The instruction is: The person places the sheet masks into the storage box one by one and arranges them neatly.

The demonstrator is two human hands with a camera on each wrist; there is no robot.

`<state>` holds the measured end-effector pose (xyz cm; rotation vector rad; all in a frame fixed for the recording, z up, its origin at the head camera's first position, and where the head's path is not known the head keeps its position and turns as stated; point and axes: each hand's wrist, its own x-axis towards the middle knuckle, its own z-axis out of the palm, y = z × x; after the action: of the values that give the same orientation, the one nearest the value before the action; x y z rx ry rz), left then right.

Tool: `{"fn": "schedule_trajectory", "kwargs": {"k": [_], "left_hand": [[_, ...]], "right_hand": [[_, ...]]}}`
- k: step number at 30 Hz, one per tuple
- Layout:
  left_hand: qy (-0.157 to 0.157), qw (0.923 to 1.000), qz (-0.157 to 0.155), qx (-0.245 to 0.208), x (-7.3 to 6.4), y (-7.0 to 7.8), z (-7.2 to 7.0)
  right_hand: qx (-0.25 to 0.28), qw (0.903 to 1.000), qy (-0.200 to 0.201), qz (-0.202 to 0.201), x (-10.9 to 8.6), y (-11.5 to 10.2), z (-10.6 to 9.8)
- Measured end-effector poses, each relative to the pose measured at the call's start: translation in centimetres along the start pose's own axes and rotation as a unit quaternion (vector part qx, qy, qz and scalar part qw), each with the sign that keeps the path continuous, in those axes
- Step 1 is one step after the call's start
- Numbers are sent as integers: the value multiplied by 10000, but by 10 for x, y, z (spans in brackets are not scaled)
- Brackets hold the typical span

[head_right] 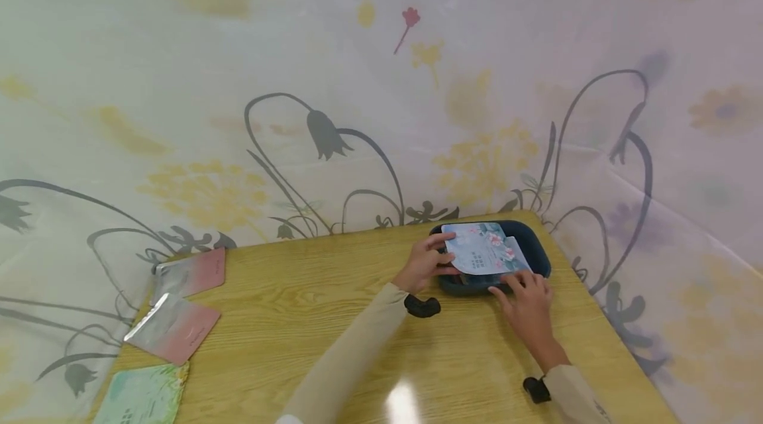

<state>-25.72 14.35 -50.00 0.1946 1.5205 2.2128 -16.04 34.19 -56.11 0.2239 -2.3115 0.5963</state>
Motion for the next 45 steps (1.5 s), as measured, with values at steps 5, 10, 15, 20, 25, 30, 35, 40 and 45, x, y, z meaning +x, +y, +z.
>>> {"fn": "schedule_trajectory", "kwargs": {"k": [5,10,15,20,25,30,35,40,45], "left_hand": [[53,9986,235,471,7,-9,10],[320,9943,625,807,11,-19,19],[868,9845,994,1153,14,-26,29],[1196,9706,1085,1787,11,-26,32],[1182,9572,1070,2415,9,-23,28],[960,9482,1263,2752,4,-16,22],[553,9386,1480,3067,-7,-6,11],[-17,9336,1375,3308,-20,6,-6],[-401,9309,1185,3432,-34,16,-28]], "right_hand": [[-12,10000,-3,-39,0,-1,2],[-76,10000,-22,35,0,-1,2],[-141,9999,-22,93,0,1,-2],[-141,9999,-6,94,0,-1,-2],[-152,9998,-48,111,0,-2,-2],[-163,9997,-84,182,0,-2,-3],[-169,9996,-96,186,0,-3,-2],[-168,9996,-121,209,0,-2,-2],[-183,9995,-129,220,0,-2,-2]]}}
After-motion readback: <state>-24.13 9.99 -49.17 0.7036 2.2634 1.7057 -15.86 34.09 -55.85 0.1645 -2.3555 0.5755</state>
